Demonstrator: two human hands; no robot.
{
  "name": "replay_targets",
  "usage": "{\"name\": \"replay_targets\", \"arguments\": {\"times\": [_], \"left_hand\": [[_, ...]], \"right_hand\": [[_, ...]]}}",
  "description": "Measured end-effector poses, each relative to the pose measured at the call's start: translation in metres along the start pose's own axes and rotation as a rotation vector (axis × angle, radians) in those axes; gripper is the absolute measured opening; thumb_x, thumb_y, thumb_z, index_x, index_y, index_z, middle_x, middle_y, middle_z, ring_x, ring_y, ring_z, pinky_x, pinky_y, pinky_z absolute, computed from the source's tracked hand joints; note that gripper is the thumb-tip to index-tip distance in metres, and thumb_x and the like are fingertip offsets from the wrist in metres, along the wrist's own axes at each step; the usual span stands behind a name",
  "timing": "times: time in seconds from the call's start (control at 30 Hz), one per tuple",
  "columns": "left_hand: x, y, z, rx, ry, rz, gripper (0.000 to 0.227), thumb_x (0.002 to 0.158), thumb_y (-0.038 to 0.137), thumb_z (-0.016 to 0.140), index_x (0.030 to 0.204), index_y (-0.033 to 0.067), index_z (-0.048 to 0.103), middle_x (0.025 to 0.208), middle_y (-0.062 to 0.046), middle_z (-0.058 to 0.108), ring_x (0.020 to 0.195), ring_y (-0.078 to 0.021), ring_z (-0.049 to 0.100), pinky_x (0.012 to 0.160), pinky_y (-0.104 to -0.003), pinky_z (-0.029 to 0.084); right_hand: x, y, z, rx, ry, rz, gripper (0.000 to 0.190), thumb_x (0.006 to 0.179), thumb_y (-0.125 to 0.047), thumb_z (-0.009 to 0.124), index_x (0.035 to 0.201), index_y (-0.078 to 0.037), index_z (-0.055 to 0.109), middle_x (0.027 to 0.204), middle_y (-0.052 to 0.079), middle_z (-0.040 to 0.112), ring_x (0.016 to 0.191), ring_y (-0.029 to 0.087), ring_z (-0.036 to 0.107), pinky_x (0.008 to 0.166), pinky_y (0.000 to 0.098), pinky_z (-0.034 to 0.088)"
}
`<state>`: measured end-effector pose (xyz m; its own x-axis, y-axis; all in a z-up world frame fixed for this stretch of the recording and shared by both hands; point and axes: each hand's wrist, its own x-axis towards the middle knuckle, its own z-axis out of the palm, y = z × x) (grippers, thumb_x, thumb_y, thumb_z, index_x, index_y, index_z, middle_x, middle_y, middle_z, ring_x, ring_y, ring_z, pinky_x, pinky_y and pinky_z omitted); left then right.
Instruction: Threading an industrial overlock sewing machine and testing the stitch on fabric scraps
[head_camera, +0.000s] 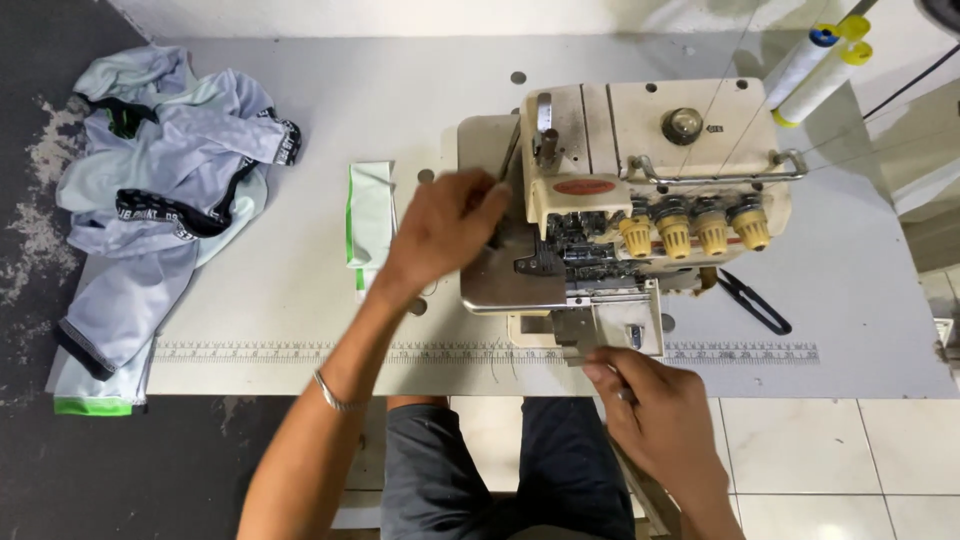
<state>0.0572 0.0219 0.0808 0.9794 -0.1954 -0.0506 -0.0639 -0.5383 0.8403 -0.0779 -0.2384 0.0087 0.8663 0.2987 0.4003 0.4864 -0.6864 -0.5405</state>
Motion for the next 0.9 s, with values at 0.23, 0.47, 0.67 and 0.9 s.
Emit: {"name": "replay_targets", "arguments": {"times": [0.23,0.47,0.67,0.9], "left_hand": [[-0.045,-0.027,0.025,0.136,0.32,0.475,0.045,0.108,0.028,0.035,0.112,0.005,0.073,0.123,-0.016,0.067,0.124,-0.0407,0.058,0.105,-0.057,0.045],[0.029,-0.029,0.003,0.503,0.049,0.141,0.054,0.105,0.046,0.037,0.155,0.0293,0.047,0.17,-0.011,0.021,0.152,-0.0494,0.022,0.117,-0.074,0.023],[0.109,-0.017,-0.019,0.448,0.478,0.255,0.053,0.107,0.054,0.037,0.146,0.0196,0.038,0.157,-0.018,0.019,0.144,-0.0423,0.026,0.115,-0.067,0.03],[0.042,0.061,-0.007,-0.146,0.142,0.164,0.085,0.081,0.072,0.041,0.121,0.0033,0.071,0.14,-0.013,0.064,0.128,-0.0243,0.062,0.102,-0.036,0.049]], "right_hand": [[0.079,-0.019,0.046,-0.134,0.292,-0.185,0.02,0.095,-0.03,0.074,0.104,-0.012,0.074,0.055,0.004,0.062,0.043,0.021,0.062,0.045,0.0288,0.052],[0.086,-0.001,0.076,-0.229,0.379,-0.175,0.012,0.094,-0.031,0.074,0.104,-0.025,0.078,0.074,-0.001,0.07,0.061,0.024,0.07,0.049,0.0361,0.053],[0.086,-0.002,0.056,-0.145,0.241,-0.176,0.009,0.098,-0.023,0.073,0.105,-0.017,0.075,0.081,0.001,0.076,0.061,0.017,0.07,0.048,0.0341,0.05],[0.081,-0.012,0.053,-0.376,0.2,-0.175,0.029,0.08,-0.006,0.074,0.104,-0.022,0.073,0.086,-0.003,0.077,0.061,0.023,0.066,0.047,0.0391,0.044]]}}
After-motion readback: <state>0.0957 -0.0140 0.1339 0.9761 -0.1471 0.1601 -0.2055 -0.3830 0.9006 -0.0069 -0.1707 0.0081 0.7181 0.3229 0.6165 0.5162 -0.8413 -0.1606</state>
